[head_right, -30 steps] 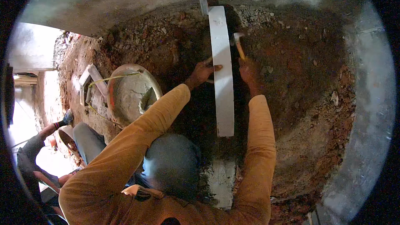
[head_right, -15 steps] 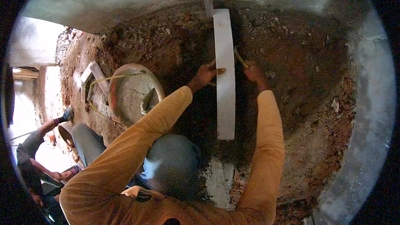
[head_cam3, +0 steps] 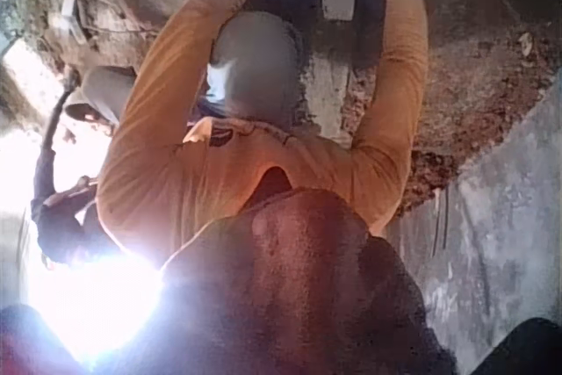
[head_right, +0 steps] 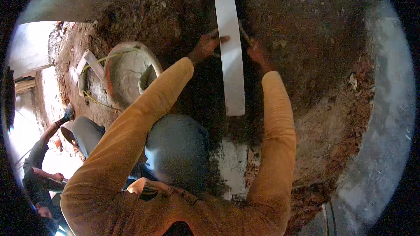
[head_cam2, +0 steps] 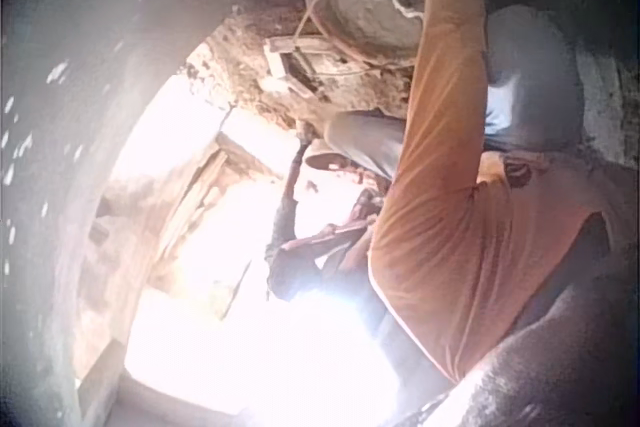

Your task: The person builds a wall by sawing a lightweight concrete block with a saw, then applying mortar to the block with a trowel, and finally placing the block onto the wall.

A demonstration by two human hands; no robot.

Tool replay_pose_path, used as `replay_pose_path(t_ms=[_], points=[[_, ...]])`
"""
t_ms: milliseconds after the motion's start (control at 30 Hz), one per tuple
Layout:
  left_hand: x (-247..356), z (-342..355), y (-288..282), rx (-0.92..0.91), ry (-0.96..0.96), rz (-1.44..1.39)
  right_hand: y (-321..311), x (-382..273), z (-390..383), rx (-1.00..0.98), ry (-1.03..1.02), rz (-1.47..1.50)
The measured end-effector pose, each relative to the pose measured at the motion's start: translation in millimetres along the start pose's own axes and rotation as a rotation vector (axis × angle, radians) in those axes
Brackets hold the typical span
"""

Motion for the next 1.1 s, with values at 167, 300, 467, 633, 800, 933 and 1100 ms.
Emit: replay_pose_path(t_ms=[167, 300, 467, 633, 800, 933, 1100], points=[[6, -8, 35, -0.017, -0.153, 0.009, -19, -3, -102, 0.216, 0.026, 0.077], [-5, 0, 6, 0.03, -0.06, 0.184, -25, -78, -199, 0.3, 0.268, 0.061], [2, -6, 29, 0.015, -0.139, 0.24, -4, -52, -308, 0.408, 0.355, 0.022], [0, -47, 53, -0.046, -0.188, 0.275, 6, -59, -376, 0.46, 0.401, 0.033], [-18, -81, 58, 0.02, -0.256, 0.417, 17, -59, -405, 0.34, 0.566, 0.152], [-31, -76, 59, 0.033, -0.256, 0.365, 32, -39, -417, 0.336, 0.548, 0.029], [-30, -76, 75, -0.109, -0.131, 0.459, 38, -45, -420, 0.372, 0.632, 0.196]])
Point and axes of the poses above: each hand's wrist, its own z-axis towards the middle knuckle, its own y-axis out of the palm, x = y × z, the point moved 4 cm from there along z, towards the middle knuckle, and after that the axes turned 5 degrees about -x, right-handed, at the moved point
